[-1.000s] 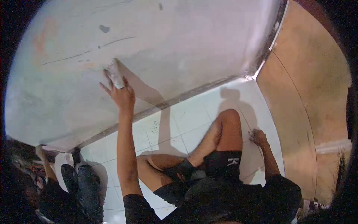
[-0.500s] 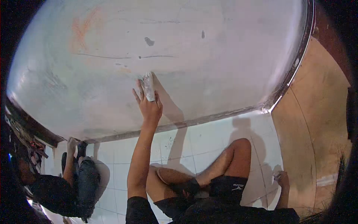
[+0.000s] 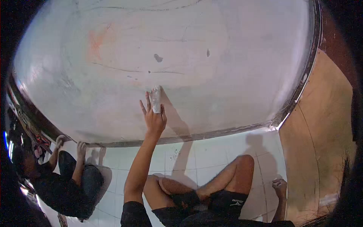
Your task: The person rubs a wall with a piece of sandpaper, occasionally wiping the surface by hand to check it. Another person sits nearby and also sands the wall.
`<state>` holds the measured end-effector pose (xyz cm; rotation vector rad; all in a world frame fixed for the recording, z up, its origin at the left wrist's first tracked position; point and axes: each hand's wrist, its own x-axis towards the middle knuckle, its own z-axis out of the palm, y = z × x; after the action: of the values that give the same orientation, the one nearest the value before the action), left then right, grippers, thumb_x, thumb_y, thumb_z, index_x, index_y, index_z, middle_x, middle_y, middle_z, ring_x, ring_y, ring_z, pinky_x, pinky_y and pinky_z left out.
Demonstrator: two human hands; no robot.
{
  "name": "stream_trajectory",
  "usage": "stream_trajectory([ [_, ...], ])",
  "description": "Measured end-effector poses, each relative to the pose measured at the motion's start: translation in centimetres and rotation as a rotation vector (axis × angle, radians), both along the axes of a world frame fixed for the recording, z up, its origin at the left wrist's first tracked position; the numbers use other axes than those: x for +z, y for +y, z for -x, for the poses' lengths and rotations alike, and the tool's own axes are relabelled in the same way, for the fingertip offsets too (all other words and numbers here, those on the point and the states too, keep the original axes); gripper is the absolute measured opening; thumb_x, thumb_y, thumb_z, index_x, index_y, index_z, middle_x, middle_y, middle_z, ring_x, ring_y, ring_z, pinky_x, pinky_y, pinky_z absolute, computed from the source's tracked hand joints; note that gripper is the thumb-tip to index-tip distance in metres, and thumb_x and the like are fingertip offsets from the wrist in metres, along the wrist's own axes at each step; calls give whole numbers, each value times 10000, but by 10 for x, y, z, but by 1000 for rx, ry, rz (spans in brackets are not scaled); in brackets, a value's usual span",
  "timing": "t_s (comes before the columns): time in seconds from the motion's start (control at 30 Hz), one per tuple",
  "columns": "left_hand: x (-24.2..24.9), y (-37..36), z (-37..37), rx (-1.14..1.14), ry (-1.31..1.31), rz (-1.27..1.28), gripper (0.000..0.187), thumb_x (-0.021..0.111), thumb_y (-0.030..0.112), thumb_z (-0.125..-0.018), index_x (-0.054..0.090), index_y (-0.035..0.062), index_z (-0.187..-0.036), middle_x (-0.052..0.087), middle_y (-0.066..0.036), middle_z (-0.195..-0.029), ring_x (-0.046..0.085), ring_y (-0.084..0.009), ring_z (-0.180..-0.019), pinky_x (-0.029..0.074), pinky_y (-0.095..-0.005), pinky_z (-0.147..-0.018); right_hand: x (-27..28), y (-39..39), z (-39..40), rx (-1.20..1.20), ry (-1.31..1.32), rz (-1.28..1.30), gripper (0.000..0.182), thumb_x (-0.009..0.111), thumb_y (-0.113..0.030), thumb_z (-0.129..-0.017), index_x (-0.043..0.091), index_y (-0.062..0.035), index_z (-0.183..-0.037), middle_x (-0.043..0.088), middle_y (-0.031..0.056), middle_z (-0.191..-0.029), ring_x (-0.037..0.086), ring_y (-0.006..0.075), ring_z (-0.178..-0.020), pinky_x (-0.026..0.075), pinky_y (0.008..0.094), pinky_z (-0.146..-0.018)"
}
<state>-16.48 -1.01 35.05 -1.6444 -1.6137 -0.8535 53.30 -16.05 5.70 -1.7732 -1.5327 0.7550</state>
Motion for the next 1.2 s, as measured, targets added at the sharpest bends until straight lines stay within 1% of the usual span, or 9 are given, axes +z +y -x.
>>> stream_trajectory([
  [0.03,1,0,-3,13,-10,-1,550,465,141,-945,277,9,-1445,334,-136,-1490,176,-343,-1424,60,-579,-1124,12,5,11,-37,188,85,240,760,-42,-643,652,-28,-858,610,44,-750,562,152,-676,479,295,-613],
  [0.13,1,4,-13,4,-52,-36,541,464,132,-941,290,-6,-1434,345,-144,-1481,178,-345,-1423,58,-570,-1127,10,29,32,25,-78,-92,227,772,-50,-670,626,-42,-843,589,31,-772,551,126,-726,474,282,-639],
  [0.37,-12,16,-11,-8,-122,-107,519,444,136,-942,311,36,-1433,316,-145,-1494,169,-336,-1426,57,-543,-1135,134,82,147,217,516,-30,217,760,-23,-682,563,-66,-760,560,6,-776,518,107,-744,442,263,-704],
  [0.5,-12,17,-8,35,-61,-11,524,444,132,-935,312,16,-1428,291,-173,-1502,184,-320,-1424,50,-524,-1140,239,79,207,726,601,-239,228,780,-102,-636,635,-46,-803,635,59,-845,599,163,-776,478,272,-744],
  [0.67,-16,15,-15,22,-53,-92,530,421,149,-955,273,-62,-1418,261,-226,-1499,200,-330,-1415,61,-508,-1147,340,66,267,1643,1419,-845,332,739,-137,-737,614,-56,-1033,649,105,-983,616,239,-910,459,337,-806],
  [0.77,-37,29,19,132,97,-64,507,385,242,-993,285,51,-1452,267,-184,-1510,205,-343,-1412,61,-514,-1151,390,49,280,1684,1507,-1045,492,691,-122,-799,525,-101,-1262,689,101,-963,655,228,-850,432,341,-690],
  [0.83,-17,26,-12,80,2,-103,502,347,204,-1012,249,-50,-1434,229,-215,-1513,176,-319,-1423,105,-513,-1144,400,47,291,1638,1605,-1139,532,681,-74,-799,523,-114,-1305,705,76,-927,666,199,-787,393,317,-629],
  [1.0,-42,32,25,347,198,58,523,318,232,-1022,208,-46,-1451,195,-208,-1525,164,-317,-1426,97,-501,-1152,403,40,277,1568,1634,-990,399,684,0,-766,620,-81,-1152,704,41,-868,661,162,-726,346,277,-606],
  [1.2,-47,32,30,159,82,-22,550,319,268,-1023,202,-71,-1440,172,-238,-1521,160,-353,-1416,83,-494,-1155,390,36,295,1468,1770,-1153,291,730,-29,-747,670,-41,-1031,698,65,-855,628,160,-699,350,277,-627],
])
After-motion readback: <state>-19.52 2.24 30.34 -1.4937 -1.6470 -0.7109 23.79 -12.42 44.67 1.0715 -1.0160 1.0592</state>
